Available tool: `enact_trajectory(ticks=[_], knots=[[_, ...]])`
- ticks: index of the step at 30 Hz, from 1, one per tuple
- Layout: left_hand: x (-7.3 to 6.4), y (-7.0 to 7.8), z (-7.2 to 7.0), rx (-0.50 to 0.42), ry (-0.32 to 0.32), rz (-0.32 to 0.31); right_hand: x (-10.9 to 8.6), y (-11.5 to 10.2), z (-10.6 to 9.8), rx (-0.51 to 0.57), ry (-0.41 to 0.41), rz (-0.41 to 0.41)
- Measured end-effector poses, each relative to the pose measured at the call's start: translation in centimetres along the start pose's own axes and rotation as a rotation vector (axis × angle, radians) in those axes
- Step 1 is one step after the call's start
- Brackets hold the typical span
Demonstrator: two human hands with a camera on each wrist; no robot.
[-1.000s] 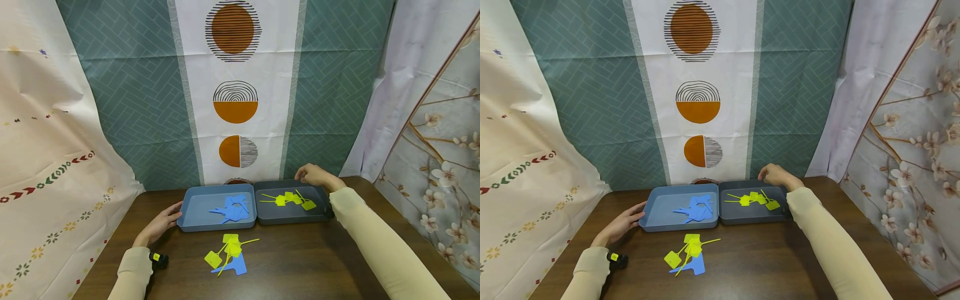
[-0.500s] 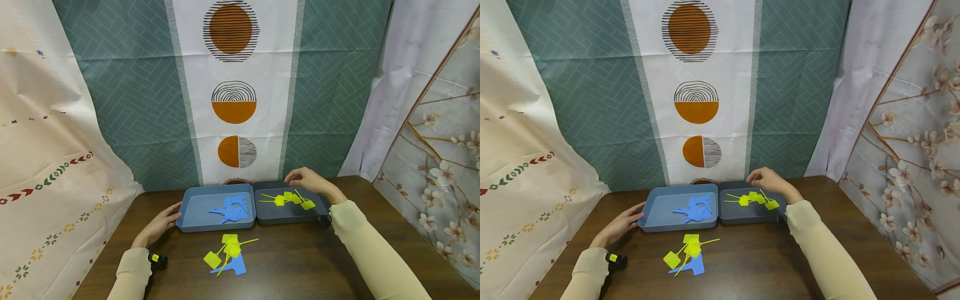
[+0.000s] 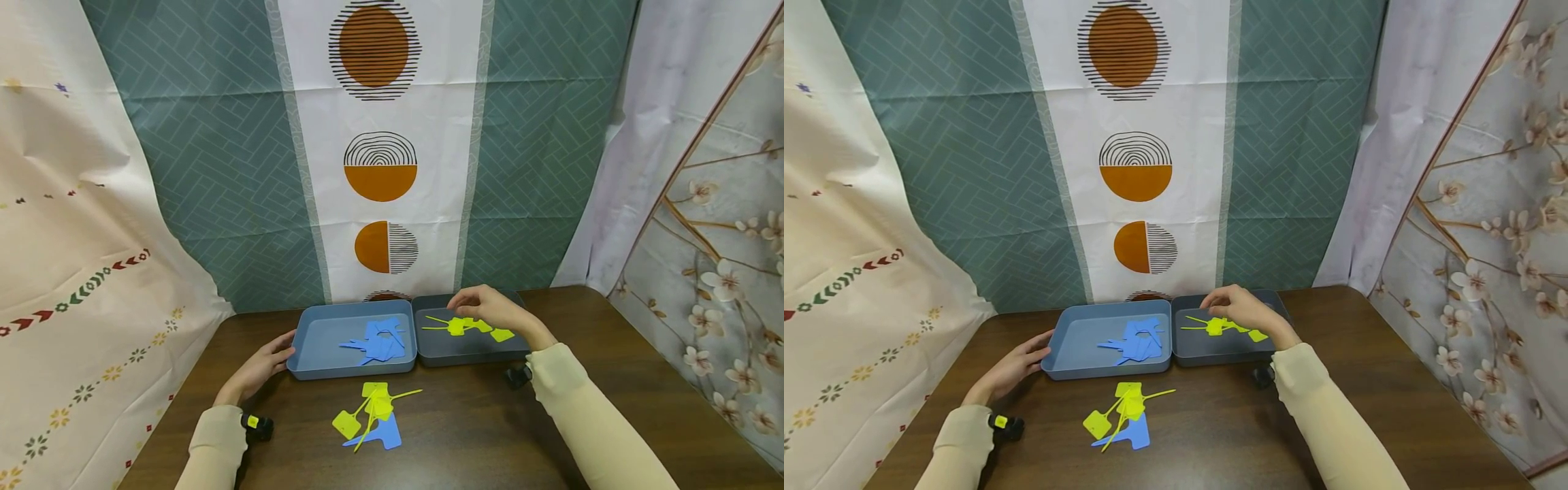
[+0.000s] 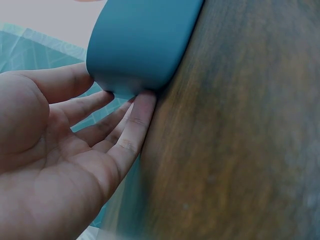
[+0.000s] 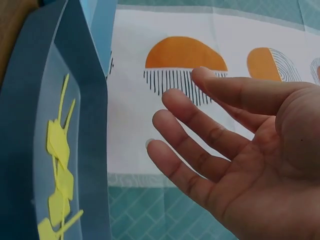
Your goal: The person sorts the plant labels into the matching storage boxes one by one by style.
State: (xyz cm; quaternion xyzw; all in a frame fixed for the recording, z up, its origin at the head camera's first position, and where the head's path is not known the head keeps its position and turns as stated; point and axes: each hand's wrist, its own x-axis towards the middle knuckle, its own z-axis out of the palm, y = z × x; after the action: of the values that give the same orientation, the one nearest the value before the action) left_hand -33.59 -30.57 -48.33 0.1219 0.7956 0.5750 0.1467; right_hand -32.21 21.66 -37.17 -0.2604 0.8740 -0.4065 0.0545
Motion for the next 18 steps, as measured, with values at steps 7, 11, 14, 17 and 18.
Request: enact_trajectory(ticks=[7, 11, 14, 17, 18], knots=[[0.0, 0.0, 0.1, 0.004, 0.006, -0.008, 0.2, -0.9, 1.8, 0.042, -0.037, -0.030], [0.0, 0.0, 0.2, 0.013, 0.005, -0.011, 0.4, -1.4, 2.8, 0.075, -0.077, -0.060], [0.0, 0.1, 0.2, 0.001, 0.007, -0.017, 0.4, -1.8, 3.4, 0.091, -0.120, -0.083], [-0.1, 0.2, 0.1, -0.006, 0.006, -0.016, 0.5, -2.1, 3.9, 0.090, -0.165, -0.108], [-0.1, 0.2, 0.1, -0.007, 0.005, -0.014, 0.5, -2.3, 4.1, 0.089, -0.180, -0.119]])
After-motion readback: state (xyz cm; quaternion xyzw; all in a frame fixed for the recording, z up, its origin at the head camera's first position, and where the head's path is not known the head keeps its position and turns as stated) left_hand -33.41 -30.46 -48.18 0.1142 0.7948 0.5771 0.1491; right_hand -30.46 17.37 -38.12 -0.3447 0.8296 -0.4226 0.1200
